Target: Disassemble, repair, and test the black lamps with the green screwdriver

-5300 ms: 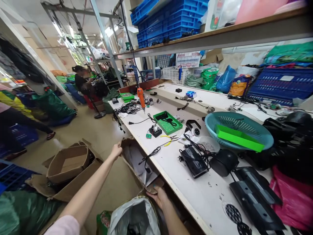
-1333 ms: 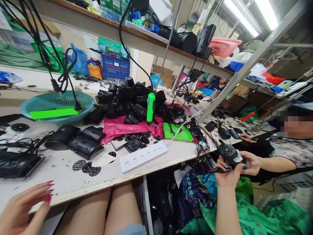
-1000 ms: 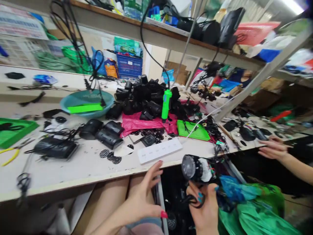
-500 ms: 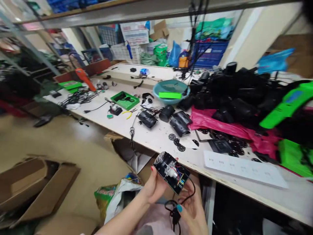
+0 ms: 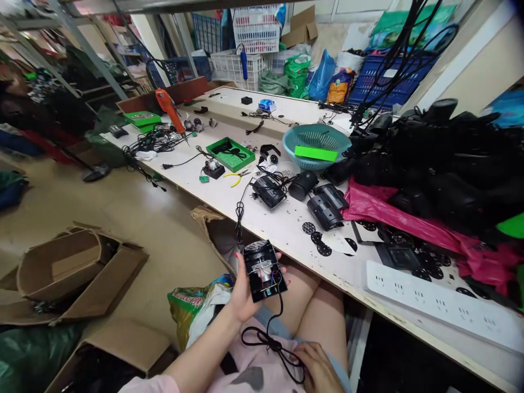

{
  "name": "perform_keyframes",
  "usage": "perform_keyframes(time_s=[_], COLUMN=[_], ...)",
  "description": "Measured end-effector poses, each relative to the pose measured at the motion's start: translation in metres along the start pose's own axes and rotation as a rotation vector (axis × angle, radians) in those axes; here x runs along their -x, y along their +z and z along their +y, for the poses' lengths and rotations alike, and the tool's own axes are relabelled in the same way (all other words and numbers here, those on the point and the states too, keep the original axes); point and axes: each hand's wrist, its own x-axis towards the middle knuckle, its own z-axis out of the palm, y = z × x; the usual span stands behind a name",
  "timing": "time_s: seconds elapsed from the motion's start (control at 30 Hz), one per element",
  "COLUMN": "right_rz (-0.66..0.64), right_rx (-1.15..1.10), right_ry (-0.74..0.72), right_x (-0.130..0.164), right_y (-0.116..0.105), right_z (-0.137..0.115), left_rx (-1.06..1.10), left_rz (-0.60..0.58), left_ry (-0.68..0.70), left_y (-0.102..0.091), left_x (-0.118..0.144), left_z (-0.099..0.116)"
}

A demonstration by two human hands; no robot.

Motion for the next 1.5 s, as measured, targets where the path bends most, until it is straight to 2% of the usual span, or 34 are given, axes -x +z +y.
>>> perform_keyframes(time_s=[0.13, 0.27, 0.37, 0.5, 0.6, 0.7, 0.77, 0.93, 1.1, 1.23, 1.37, 1.5], right_rz=[0.179, 0.494, 0.75, 1.061, 1.193, 1.202, 1.156, 0.978, 0.833, 0.811, 0.851, 0.918], right_rx=[0.099, 0.166, 0.214, 0.349, 0.352, 0.324, 0.314, 0.28, 0.255, 0.197, 0.137, 0.112], right_ry=[0.01, 0.002, -0.005, 0.033, 0.031, 0.058, 0.06, -0.011, -0.007, 0.018, 0.042, 0.049], right_x=[-0.007, -0.015, -0.013, -0.014, -0.023, -0.035, -0.041, -0.05, -0.057, -0.061, -0.06, -0.058], right_y=[-0.003, -0.025, -0.058, -0.119, -0.164, -0.197, -0.21, -0.229, -0.239, -0.24, -0.233, -0.222], right_z=[-0.005, 0.003, 0.005, -0.009, -0.019, -0.018, -0.014, -0.009, -0.008, -0.003, 0.005, 0.007], left_rx=[-0.068, -0.133, -0.133, -0.11, -0.072, -0.034, -0.03, -0.017, 0.006, 0.049, 0.191, 0.267], left_rz=[-0.006, 0.069, 0.158, 0.231, 0.222, 0.201, 0.184, 0.229, 0.292, 0.333, 0.413, 0.457], left_ry=[-0.055, -0.142, -0.167, -0.119, -0.131, -0.134, -0.12, -0.107, -0.052, -0.025, -0.029, 0.029], left_y=[0.001, -0.003, -0.004, 0.007, 0.022, 0.032, 0.035, 0.037, 0.028, 0.01, -0.021, -0.053], left_x=[-0.002, 0.003, 0.008, 0.011, 0.01, 0.007, 0.004, 0.0, -0.004, -0.008, -0.01, -0.013], left_z=[0.008, 0.012, 0.006, -0.018, -0.041, -0.059, -0.066, -0.069, -0.065, -0.07, -0.081, -0.09])
